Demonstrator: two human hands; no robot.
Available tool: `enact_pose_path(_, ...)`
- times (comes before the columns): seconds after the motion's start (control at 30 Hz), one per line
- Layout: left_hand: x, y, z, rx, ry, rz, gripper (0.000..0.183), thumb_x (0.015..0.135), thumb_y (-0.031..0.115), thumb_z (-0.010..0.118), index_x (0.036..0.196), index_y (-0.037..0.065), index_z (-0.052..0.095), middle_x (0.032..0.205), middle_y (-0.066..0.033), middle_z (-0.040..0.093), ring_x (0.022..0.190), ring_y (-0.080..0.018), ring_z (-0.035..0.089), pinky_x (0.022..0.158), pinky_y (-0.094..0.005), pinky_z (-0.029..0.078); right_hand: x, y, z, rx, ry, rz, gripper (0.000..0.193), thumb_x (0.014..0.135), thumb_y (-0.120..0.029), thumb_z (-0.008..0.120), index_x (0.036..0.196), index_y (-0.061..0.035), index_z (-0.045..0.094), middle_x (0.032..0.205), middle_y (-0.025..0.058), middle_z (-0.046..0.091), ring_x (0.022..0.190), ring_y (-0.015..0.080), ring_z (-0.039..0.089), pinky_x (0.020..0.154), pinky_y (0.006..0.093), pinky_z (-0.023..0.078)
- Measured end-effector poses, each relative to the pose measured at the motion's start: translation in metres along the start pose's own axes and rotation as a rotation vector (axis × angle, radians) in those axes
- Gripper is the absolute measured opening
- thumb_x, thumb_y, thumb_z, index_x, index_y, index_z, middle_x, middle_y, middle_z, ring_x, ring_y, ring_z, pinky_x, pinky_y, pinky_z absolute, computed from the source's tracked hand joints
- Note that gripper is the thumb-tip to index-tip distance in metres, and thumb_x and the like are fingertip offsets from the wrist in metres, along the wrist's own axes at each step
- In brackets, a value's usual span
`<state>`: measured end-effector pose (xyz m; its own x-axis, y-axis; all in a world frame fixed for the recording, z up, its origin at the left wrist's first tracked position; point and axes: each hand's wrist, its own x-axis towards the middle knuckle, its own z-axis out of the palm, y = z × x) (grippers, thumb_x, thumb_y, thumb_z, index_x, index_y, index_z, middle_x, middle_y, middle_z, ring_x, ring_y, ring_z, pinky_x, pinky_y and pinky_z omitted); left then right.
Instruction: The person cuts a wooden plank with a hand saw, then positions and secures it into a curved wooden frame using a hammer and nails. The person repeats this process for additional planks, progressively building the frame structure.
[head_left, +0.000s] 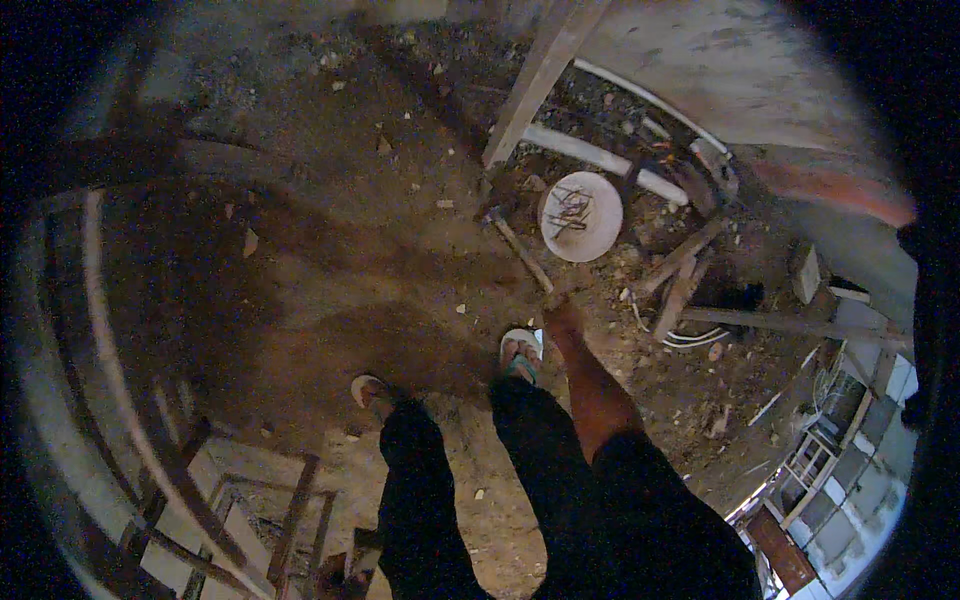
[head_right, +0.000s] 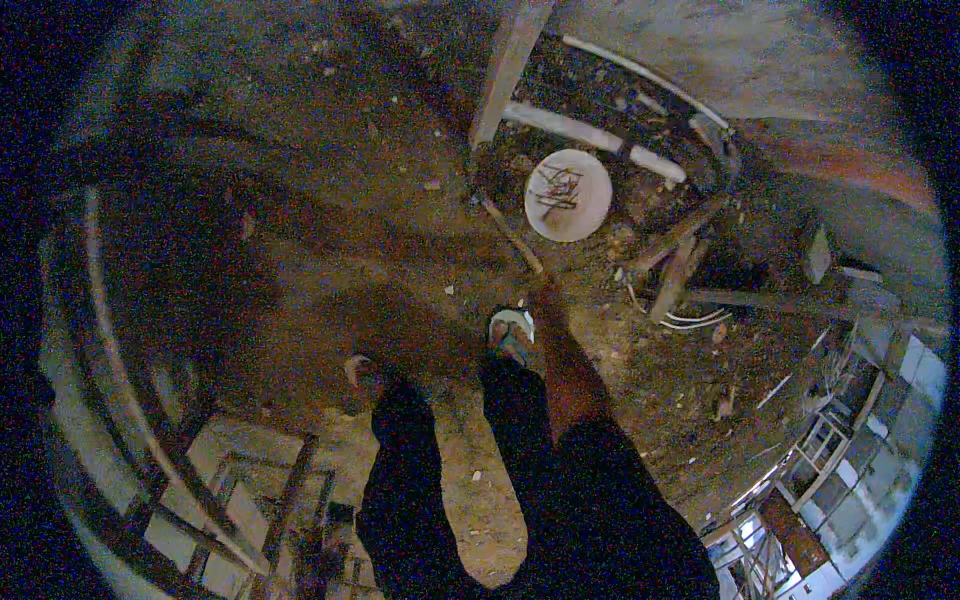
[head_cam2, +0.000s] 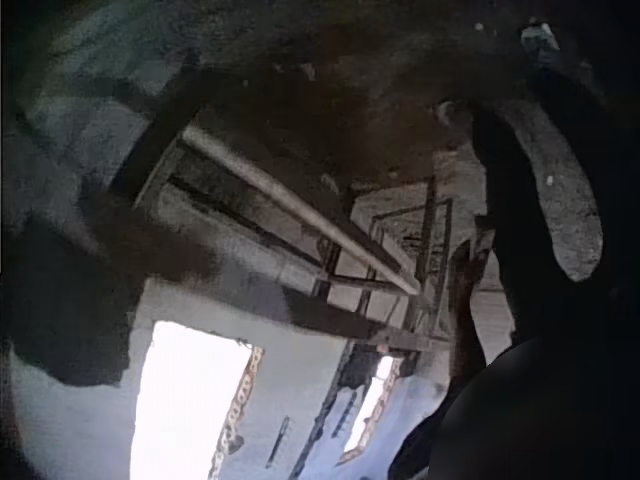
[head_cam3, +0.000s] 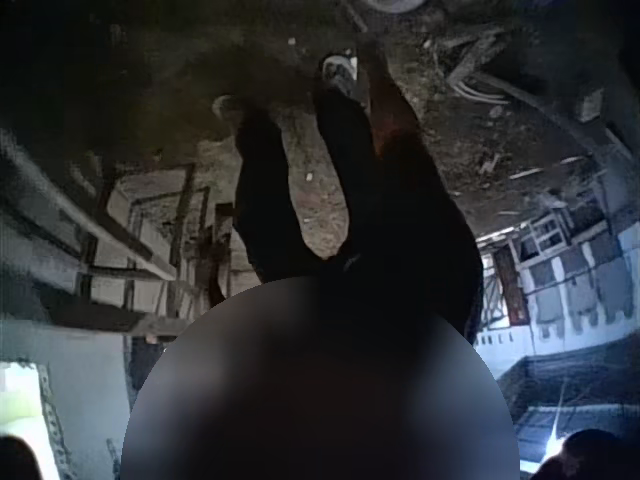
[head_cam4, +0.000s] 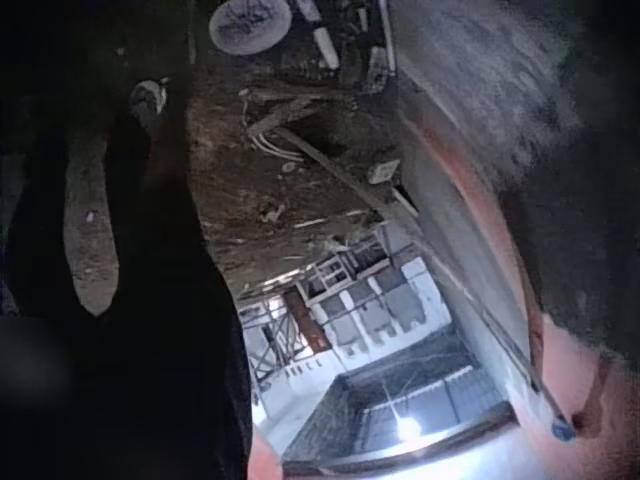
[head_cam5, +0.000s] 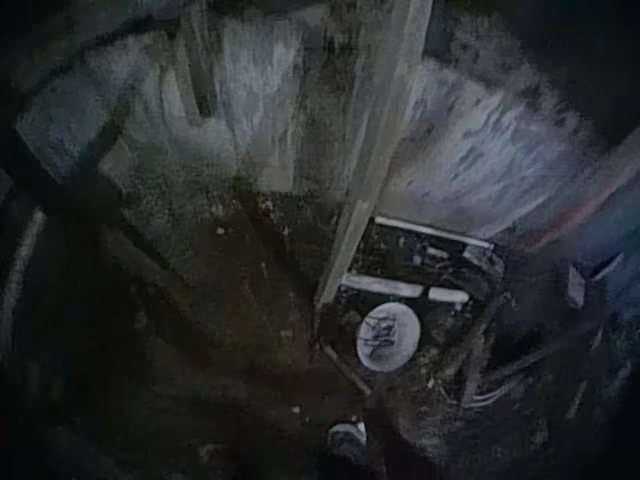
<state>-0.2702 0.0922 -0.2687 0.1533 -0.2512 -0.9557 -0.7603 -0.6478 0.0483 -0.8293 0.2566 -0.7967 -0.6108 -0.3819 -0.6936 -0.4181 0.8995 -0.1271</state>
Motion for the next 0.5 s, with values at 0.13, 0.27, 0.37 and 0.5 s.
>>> enact_pose_path(0.13,0.005,0.066,0.014,0.133,0.071,0.086,0.059,0.098,0.029,0.065,0.141,-0.007,0.048,0.125,-0.0141,0.061,0.101,-0.0182,0.059,0.082,-0.0350,0.050,0.074,-0.046,0.004,-0.001,0.017,-0.021,0.055,0.091,-0.034,0.064,0.135,-0.0043,0.053,0.126,0.0218,0.062,0.113,0.0405,0.060,0.096,0.0493,0.050)
enact_pose_path(0.27,0.019,0.085,0.013,0.138,0.109,0.094,0.070,0.092,0.034,0.069,0.146,-0.002,0.042,0.131,-0.0162,0.058,0.111,-0.0232,0.058,0.091,-0.0373,0.048,0.096,-0.077,-0.005,-0.080,0.008,-0.015,0.048,0.091,-0.037,0.065,0.127,-0.0056,0.054,0.113,0.0170,0.060,0.100,0.0347,0.059,0.085,0.0456,0.048)
enact_pose_path(0.37,0.020,0.091,0.009,-0.027,0.118,0.106,0.080,0.088,0.038,0.073,0.149,0.001,0.038,0.136,-0.0177,0.056,0.118,-0.0269,0.056,0.097,-0.0390,0.047,0.086,-0.096,-0.030,0.009,0.066,-0.072,0.044,0.092,-0.039,0.065,0.120,-0.0065,0.055,0.103,0.0134,0.059,0.090,0.0303,0.058,0.077,0.0429,0.047)
enact_pose_path(0.5,0.006,0.128,-0.008,0.216,0.297,0.303,0.098,0.076,0.040,0.084,0.152,0.003,0.034,0.138,-0.0193,0.054,0.125,-0.0302,0.054,0.104,-0.0397,0.044,0.012,-0.141,-0.118,0.473,0.012,-0.059,0.040,0.092,-0.041,0.066,0.111,-0.0078,0.057,0.090,0.0086,0.057,0.077,0.0245,0.056,0.065,0.0393,0.046)
